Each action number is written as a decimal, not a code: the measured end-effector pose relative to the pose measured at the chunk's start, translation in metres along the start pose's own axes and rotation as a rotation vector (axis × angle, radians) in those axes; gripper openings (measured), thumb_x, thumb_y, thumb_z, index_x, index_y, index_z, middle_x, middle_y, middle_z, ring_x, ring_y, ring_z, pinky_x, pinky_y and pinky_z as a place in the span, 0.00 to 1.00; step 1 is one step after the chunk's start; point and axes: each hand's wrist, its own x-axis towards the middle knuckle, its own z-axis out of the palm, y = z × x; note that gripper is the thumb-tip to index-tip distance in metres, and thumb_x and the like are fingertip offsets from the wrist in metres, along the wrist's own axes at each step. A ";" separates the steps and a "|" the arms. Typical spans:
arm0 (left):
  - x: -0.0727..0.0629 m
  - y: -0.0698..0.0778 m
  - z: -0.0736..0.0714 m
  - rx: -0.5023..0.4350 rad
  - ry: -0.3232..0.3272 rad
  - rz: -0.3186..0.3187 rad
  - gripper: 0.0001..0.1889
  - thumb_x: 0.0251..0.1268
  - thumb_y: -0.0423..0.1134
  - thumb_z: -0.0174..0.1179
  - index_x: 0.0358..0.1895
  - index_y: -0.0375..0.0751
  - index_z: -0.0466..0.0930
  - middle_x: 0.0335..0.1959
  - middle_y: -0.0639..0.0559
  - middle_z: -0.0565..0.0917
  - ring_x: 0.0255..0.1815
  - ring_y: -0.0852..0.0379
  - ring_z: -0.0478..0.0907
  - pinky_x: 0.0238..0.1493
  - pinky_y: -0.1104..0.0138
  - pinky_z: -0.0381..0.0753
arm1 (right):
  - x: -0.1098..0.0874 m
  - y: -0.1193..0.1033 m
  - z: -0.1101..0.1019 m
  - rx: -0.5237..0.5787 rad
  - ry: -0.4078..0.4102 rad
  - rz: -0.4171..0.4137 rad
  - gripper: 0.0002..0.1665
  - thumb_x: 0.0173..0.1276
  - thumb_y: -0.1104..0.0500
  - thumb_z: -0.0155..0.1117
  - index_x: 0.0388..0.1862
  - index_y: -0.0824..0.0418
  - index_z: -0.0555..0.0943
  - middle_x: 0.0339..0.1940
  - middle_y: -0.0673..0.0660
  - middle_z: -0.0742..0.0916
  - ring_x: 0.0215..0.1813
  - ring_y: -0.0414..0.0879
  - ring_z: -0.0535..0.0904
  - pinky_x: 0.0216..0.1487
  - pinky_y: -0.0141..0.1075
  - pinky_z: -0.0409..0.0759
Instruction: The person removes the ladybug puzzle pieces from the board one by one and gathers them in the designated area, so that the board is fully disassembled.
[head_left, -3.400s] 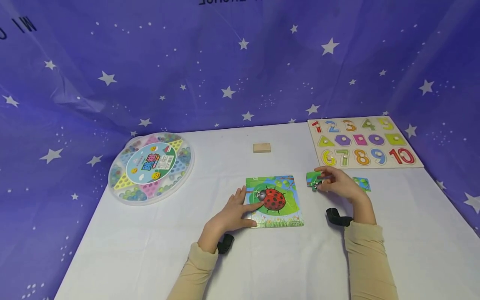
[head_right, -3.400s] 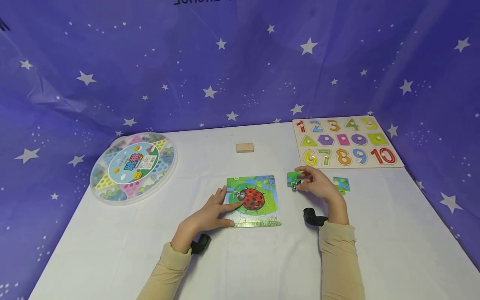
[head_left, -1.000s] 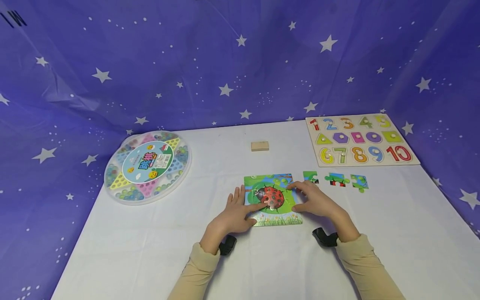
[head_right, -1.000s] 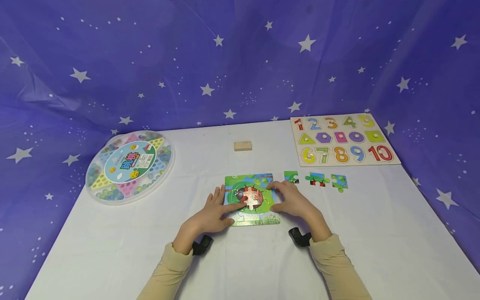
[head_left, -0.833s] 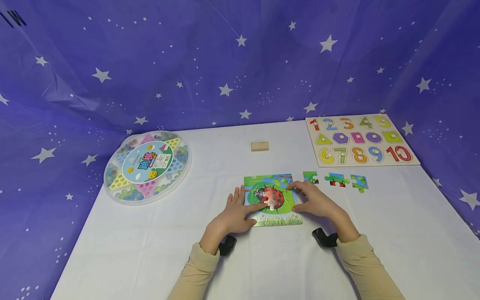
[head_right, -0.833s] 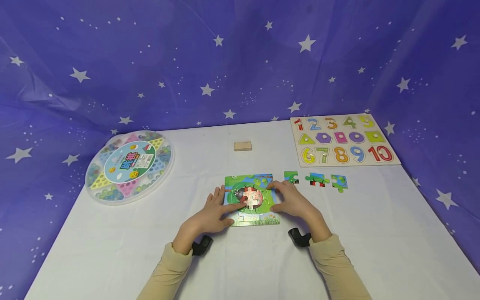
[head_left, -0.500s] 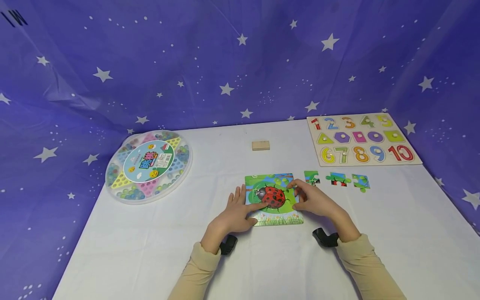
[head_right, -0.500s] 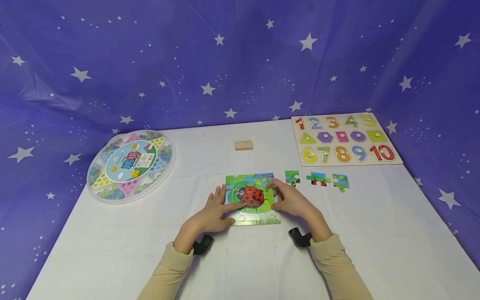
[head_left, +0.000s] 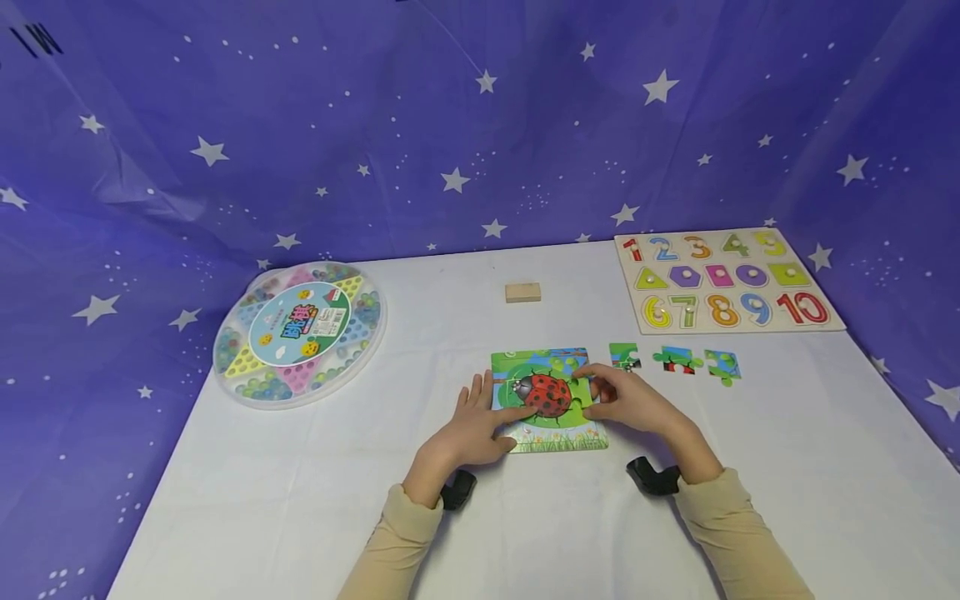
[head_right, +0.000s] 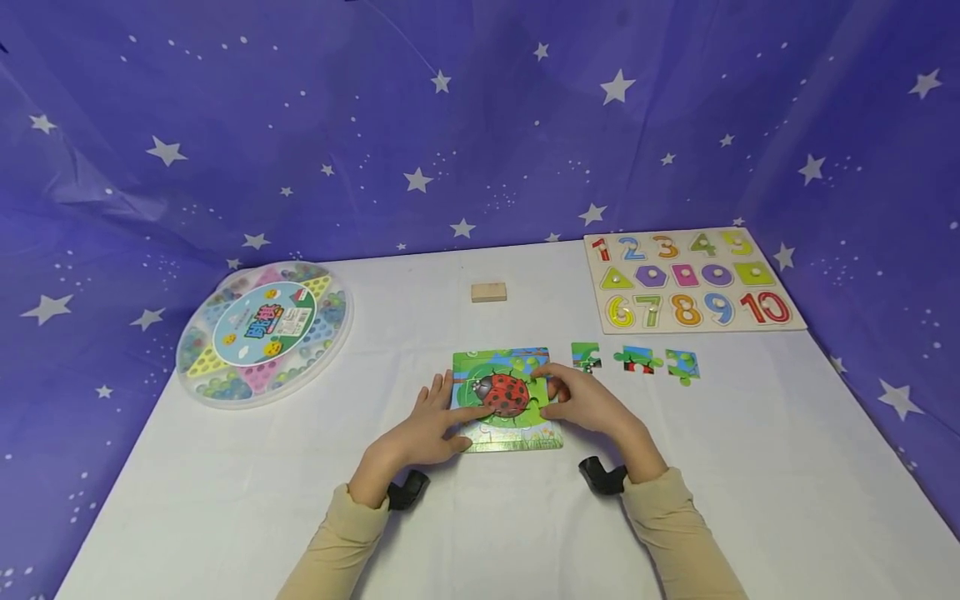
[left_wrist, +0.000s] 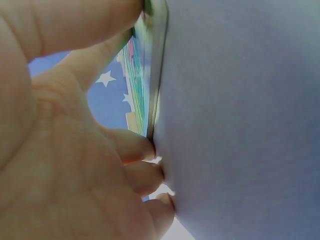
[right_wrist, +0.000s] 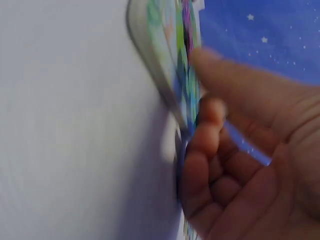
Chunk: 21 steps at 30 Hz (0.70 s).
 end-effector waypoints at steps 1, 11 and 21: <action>0.000 0.000 0.000 -0.002 0.002 0.000 0.25 0.62 0.43 0.55 0.64 0.62 0.66 0.68 0.30 0.33 0.68 0.37 0.27 0.65 0.48 0.33 | -0.001 0.000 -0.002 0.022 0.001 -0.005 0.29 0.54 0.63 0.69 0.56 0.63 0.72 0.29 0.55 0.75 0.27 0.44 0.68 0.27 0.33 0.67; 0.001 0.000 0.002 -0.021 0.001 -0.008 0.25 0.62 0.43 0.55 0.64 0.62 0.67 0.69 0.31 0.32 0.69 0.39 0.26 0.65 0.49 0.31 | -0.031 0.013 -0.034 0.091 0.089 0.099 0.31 0.58 0.63 0.65 0.61 0.60 0.68 0.30 0.58 0.74 0.27 0.44 0.68 0.25 0.33 0.68; -0.001 -0.002 0.001 -0.028 0.000 -0.003 0.25 0.62 0.43 0.54 0.64 0.61 0.67 0.69 0.31 0.31 0.68 0.39 0.25 0.65 0.49 0.30 | -0.097 0.044 -0.073 -0.017 0.232 0.233 0.31 0.63 0.63 0.59 0.64 0.65 0.62 0.31 0.59 0.71 0.29 0.43 0.66 0.25 0.33 0.66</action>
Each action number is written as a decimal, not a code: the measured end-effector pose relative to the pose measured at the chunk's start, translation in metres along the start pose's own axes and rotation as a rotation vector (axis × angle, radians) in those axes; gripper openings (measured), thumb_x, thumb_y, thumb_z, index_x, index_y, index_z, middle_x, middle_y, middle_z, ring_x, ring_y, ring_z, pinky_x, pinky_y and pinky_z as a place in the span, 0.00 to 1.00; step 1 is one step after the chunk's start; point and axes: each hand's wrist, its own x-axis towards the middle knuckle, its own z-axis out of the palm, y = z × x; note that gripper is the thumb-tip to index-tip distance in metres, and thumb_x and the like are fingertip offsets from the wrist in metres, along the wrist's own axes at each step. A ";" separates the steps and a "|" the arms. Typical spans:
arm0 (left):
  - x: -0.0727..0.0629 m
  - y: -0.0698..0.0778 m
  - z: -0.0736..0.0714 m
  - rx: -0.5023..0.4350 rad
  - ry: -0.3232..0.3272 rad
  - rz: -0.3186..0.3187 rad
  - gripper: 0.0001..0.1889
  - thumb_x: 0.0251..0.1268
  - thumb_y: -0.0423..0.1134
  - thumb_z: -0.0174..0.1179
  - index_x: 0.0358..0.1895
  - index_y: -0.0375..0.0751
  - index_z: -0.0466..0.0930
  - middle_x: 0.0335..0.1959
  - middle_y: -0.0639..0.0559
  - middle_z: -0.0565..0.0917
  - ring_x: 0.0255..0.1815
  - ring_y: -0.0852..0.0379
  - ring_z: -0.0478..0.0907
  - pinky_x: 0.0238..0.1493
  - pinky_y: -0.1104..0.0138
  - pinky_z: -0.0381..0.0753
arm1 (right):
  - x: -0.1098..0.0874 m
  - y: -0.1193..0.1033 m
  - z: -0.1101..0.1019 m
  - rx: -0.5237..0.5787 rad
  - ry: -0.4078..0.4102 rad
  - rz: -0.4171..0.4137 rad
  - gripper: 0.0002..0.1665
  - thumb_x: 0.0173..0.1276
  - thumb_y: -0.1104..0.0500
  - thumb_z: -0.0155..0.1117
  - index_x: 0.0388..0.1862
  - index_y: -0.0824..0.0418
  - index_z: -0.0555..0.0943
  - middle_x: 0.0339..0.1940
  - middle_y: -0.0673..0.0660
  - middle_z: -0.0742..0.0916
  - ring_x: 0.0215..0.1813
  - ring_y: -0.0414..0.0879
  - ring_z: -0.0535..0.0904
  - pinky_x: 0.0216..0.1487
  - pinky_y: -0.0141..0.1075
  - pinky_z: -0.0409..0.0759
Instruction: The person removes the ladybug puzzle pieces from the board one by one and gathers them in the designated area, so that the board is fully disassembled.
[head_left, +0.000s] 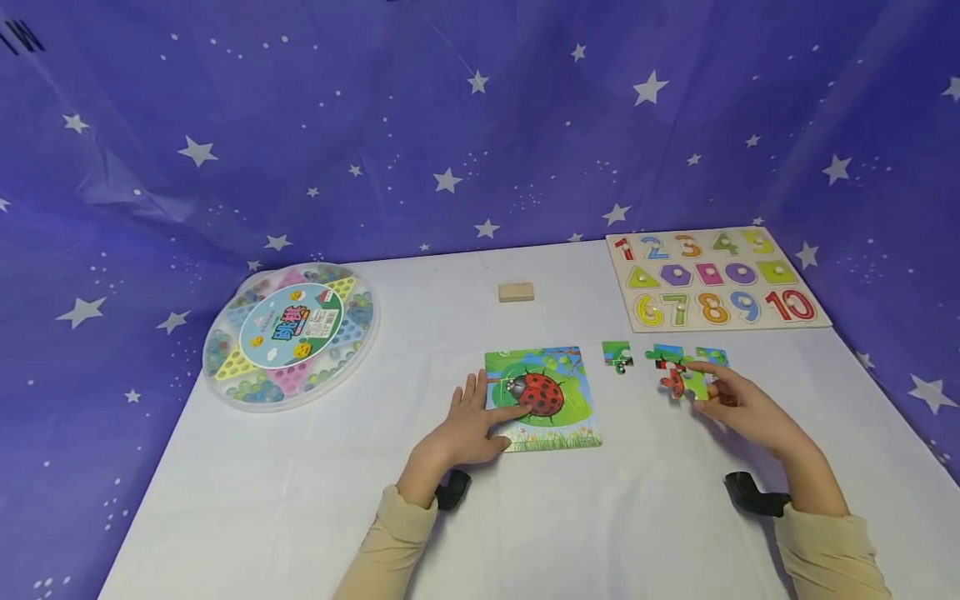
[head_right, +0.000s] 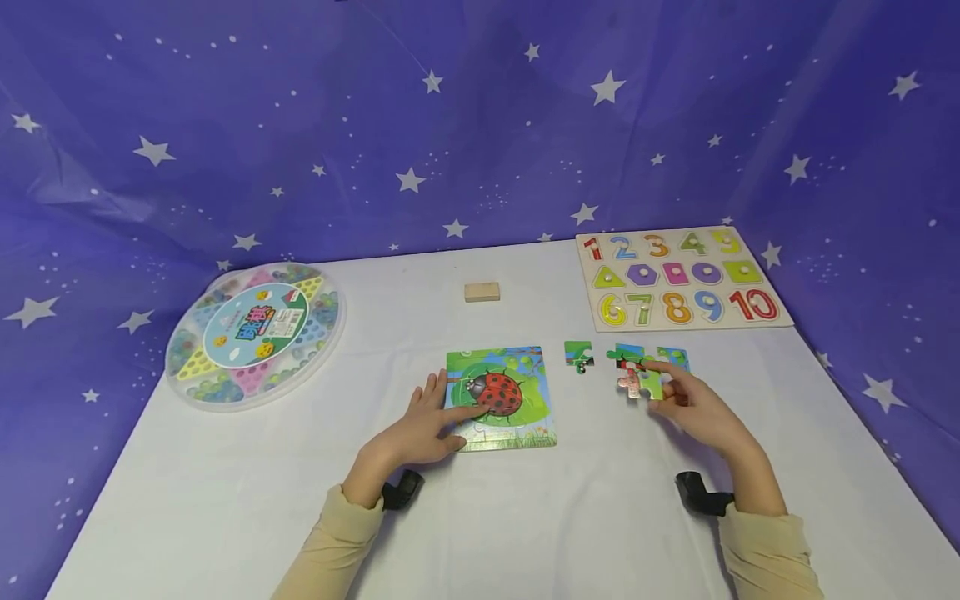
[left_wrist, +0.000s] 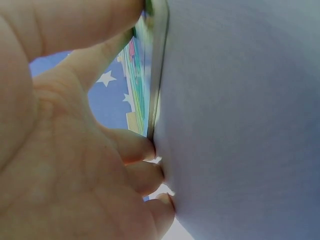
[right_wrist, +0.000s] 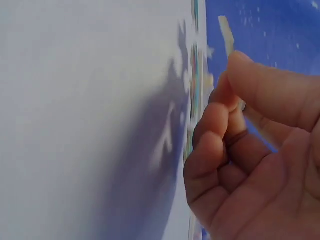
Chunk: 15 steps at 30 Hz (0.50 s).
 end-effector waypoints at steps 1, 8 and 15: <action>0.000 -0.001 0.000 0.000 0.001 -0.001 0.25 0.62 0.43 0.54 0.63 0.61 0.67 0.69 0.31 0.31 0.68 0.39 0.25 0.65 0.49 0.30 | -0.003 0.003 -0.004 -0.021 0.007 0.015 0.31 0.64 0.63 0.59 0.64 0.65 0.62 0.31 0.59 0.70 0.29 0.43 0.66 0.25 0.33 0.66; -0.003 -0.003 0.000 -0.014 0.023 -0.007 0.25 0.60 0.42 0.56 0.62 0.60 0.69 0.69 0.30 0.32 0.69 0.39 0.27 0.65 0.48 0.31 | -0.015 0.015 -0.016 -0.082 -0.013 0.118 0.31 0.63 0.60 0.60 0.63 0.67 0.63 0.32 0.59 0.70 0.33 0.45 0.65 0.28 0.33 0.66; 0.001 0.000 0.002 -0.028 0.025 0.005 0.25 0.60 0.42 0.55 0.63 0.61 0.68 0.69 0.31 0.32 0.69 0.40 0.26 0.65 0.49 0.31 | -0.021 0.021 -0.028 -0.095 -0.048 0.149 0.34 0.60 0.58 0.64 0.62 0.68 0.64 0.34 0.58 0.69 0.33 0.45 0.63 0.26 0.33 0.66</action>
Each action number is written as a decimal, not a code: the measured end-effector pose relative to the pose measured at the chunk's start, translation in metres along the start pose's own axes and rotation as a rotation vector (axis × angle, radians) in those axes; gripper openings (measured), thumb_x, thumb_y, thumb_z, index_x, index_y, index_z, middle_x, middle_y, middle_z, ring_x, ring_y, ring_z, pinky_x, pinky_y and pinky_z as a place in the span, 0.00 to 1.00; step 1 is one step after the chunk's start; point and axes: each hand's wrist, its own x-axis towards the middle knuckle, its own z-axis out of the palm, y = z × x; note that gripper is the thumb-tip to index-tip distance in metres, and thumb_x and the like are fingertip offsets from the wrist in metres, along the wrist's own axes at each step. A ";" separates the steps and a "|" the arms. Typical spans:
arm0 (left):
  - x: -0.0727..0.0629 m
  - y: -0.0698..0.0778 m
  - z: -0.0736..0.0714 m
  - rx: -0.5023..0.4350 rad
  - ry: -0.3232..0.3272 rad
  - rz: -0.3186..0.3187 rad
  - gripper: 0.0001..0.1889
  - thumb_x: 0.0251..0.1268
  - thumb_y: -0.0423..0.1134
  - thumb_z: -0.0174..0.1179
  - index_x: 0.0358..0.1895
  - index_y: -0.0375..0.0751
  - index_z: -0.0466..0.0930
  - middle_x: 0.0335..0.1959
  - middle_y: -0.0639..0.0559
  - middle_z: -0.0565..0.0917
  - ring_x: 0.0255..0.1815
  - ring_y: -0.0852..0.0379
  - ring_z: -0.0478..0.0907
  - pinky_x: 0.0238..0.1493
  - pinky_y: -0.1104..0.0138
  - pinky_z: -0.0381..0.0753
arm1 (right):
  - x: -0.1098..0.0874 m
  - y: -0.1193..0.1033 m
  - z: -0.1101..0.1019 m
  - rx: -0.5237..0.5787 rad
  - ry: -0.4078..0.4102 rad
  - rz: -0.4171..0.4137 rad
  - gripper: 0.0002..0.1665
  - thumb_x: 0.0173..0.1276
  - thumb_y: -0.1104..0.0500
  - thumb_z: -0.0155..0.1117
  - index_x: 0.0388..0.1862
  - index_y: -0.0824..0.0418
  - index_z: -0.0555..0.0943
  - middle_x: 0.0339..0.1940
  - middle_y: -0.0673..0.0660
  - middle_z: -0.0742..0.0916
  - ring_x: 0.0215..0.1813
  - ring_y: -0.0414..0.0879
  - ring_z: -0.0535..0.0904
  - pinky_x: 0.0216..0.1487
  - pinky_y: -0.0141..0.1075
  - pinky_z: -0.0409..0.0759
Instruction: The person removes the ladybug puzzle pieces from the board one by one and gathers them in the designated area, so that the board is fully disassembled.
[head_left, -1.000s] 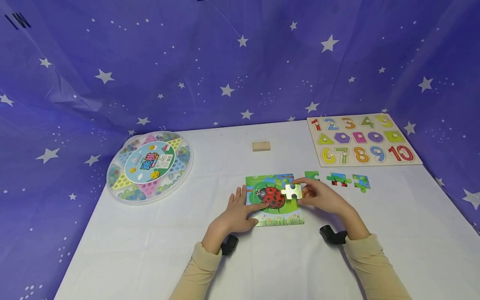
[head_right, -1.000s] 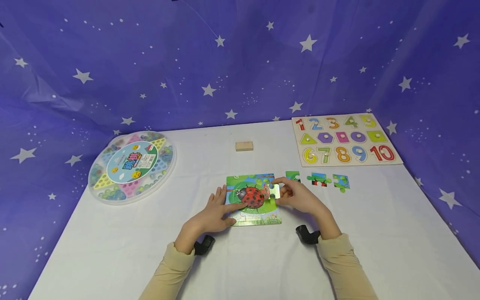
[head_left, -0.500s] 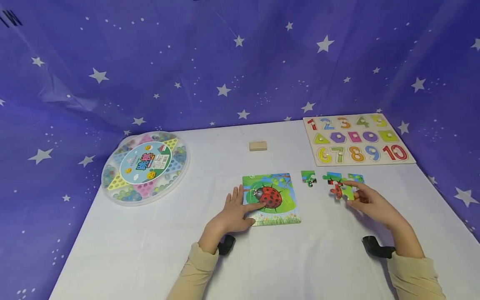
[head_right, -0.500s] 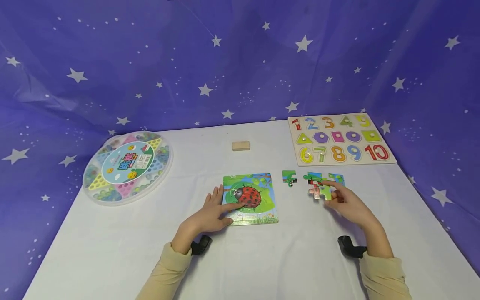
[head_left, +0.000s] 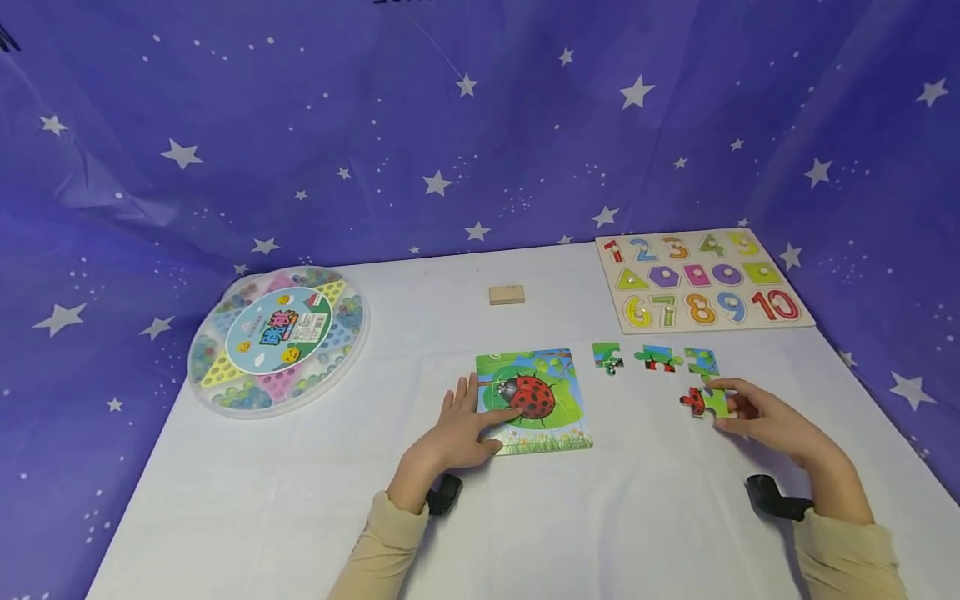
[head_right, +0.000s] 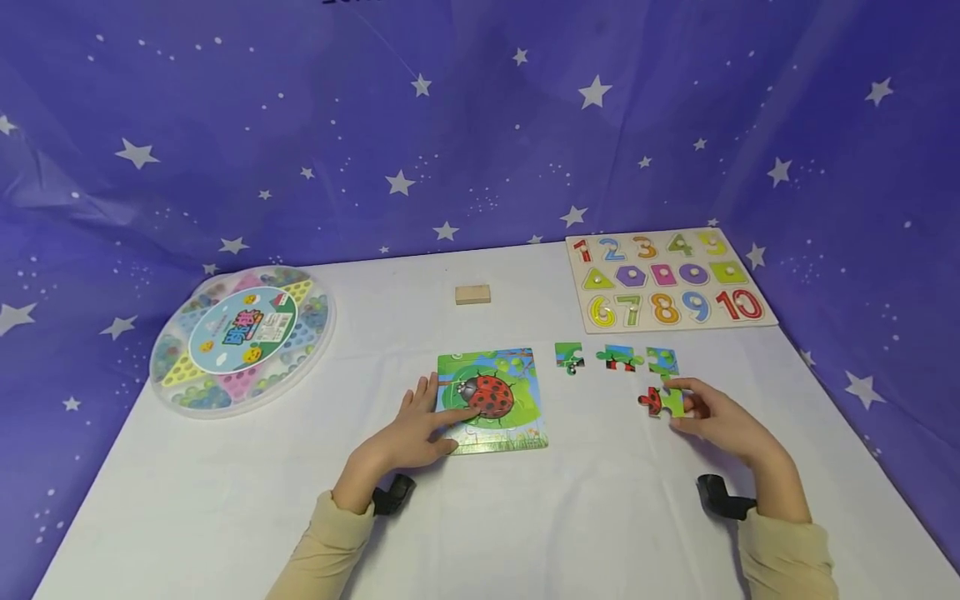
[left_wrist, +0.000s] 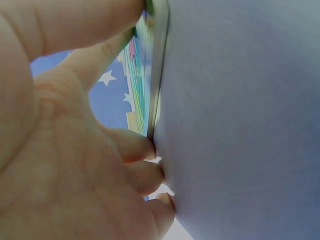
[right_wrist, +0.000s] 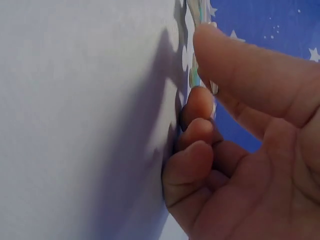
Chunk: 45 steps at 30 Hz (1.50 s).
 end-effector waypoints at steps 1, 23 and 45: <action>0.000 0.000 0.000 -0.001 0.002 -0.002 0.25 0.60 0.42 0.55 0.63 0.61 0.68 0.69 0.31 0.32 0.69 0.40 0.26 0.65 0.49 0.31 | 0.000 0.000 -0.001 0.000 -0.004 -0.001 0.34 0.59 0.58 0.64 0.61 0.68 0.64 0.34 0.58 0.69 0.33 0.45 0.63 0.26 0.33 0.66; 0.003 -0.003 -0.001 0.027 -0.006 0.011 0.25 0.61 0.44 0.56 0.63 0.62 0.68 0.69 0.30 0.33 0.69 0.38 0.27 0.65 0.48 0.32 | 0.042 -0.083 0.039 -0.011 -0.116 -0.245 0.26 0.62 0.60 0.62 0.59 0.63 0.70 0.42 0.62 0.74 0.32 0.47 0.70 0.29 0.34 0.69; 0.001 -0.008 -0.004 0.030 0.008 0.017 0.40 0.57 0.50 0.60 0.70 0.41 0.52 0.70 0.33 0.38 0.70 0.41 0.33 0.66 0.51 0.37 | 0.094 -0.144 0.125 -0.189 -0.249 -0.453 0.38 0.50 0.58 0.72 0.61 0.63 0.70 0.40 0.59 0.71 0.37 0.47 0.65 0.37 0.40 0.67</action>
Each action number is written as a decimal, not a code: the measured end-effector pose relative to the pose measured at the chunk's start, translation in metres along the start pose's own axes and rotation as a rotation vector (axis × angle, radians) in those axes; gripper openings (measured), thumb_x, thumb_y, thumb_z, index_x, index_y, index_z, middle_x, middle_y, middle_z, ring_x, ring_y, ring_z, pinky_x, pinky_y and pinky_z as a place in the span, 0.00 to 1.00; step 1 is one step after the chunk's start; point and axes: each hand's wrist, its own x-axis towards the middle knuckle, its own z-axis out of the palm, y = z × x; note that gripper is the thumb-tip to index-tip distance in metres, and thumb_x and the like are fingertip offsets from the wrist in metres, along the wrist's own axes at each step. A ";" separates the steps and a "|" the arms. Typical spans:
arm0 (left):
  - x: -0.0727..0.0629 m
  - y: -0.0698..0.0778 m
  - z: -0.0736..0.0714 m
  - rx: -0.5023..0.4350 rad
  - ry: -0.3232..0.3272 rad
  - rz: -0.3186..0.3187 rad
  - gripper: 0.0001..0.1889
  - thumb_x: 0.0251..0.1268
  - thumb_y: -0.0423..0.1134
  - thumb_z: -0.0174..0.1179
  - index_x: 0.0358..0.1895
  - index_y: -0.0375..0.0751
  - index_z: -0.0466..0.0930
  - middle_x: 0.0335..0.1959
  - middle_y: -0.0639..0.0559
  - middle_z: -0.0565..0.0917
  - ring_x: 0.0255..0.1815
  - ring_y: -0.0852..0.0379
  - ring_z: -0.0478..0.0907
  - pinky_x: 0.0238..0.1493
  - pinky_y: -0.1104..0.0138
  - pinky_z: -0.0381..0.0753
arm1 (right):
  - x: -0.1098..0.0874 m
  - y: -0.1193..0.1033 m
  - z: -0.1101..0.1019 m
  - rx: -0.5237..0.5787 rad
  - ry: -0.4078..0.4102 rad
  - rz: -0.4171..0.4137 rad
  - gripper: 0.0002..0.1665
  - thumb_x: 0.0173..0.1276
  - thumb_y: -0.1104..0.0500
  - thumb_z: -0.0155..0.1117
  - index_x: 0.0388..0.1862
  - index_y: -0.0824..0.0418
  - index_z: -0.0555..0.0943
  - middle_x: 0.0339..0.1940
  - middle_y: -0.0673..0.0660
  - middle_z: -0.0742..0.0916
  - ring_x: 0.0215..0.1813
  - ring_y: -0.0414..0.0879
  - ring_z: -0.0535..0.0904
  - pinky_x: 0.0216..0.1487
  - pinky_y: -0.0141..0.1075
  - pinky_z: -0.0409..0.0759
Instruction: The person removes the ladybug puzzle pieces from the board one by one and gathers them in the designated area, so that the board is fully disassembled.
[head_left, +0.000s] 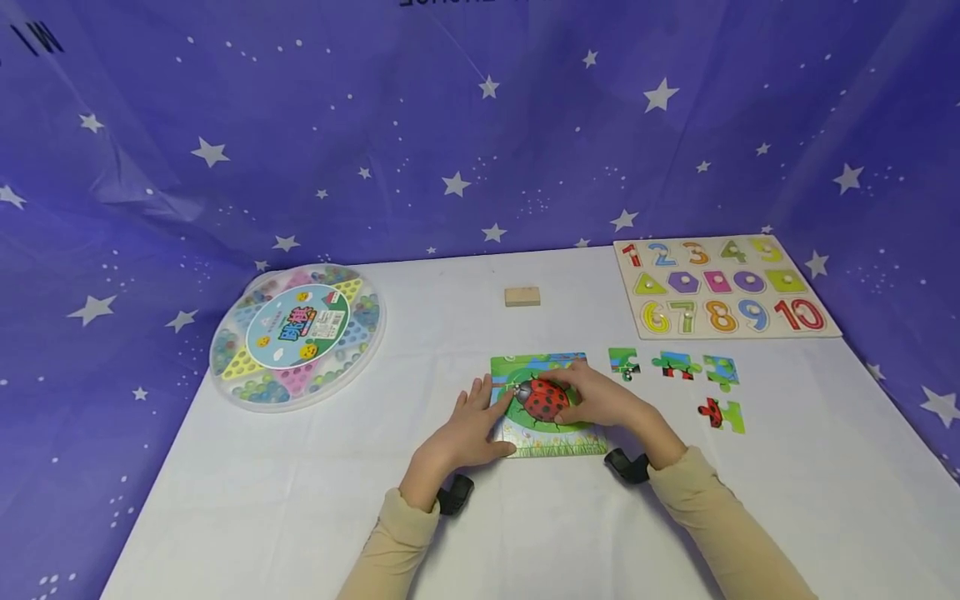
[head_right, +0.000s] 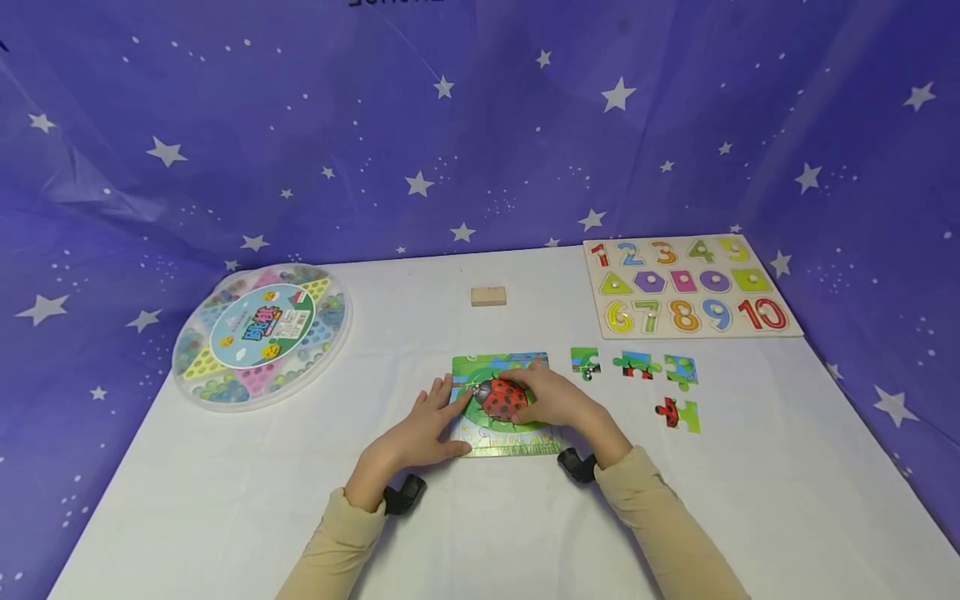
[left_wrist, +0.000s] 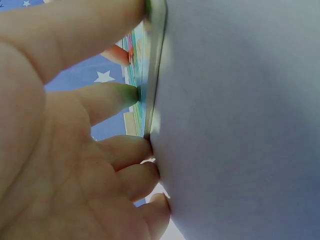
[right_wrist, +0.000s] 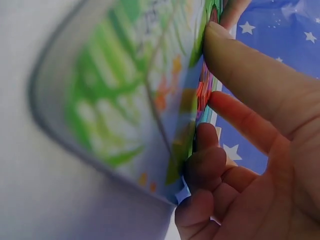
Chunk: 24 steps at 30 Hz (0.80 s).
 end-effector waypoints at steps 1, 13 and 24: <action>0.000 0.000 0.000 -0.002 -0.001 0.003 0.40 0.57 0.50 0.60 0.70 0.40 0.52 0.70 0.33 0.38 0.70 0.41 0.33 0.66 0.51 0.37 | -0.001 0.000 0.001 0.002 0.003 0.004 0.38 0.50 0.58 0.72 0.61 0.62 0.70 0.40 0.59 0.71 0.37 0.47 0.65 0.38 0.40 0.68; -0.001 0.000 -0.001 0.000 0.001 0.006 0.39 0.58 0.49 0.60 0.69 0.38 0.54 0.69 0.32 0.39 0.70 0.40 0.33 0.66 0.50 0.37 | -0.004 -0.006 0.006 -0.005 0.071 0.047 0.39 0.49 0.59 0.73 0.61 0.57 0.68 0.47 0.61 0.72 0.44 0.52 0.72 0.45 0.51 0.72; 0.000 0.001 -0.001 0.008 0.002 0.012 0.39 0.57 0.49 0.60 0.69 0.38 0.54 0.69 0.31 0.38 0.70 0.40 0.34 0.65 0.50 0.38 | -0.006 -0.016 0.010 -0.022 0.100 0.036 0.42 0.52 0.67 0.70 0.64 0.58 0.62 0.49 0.59 0.76 0.48 0.52 0.73 0.45 0.49 0.72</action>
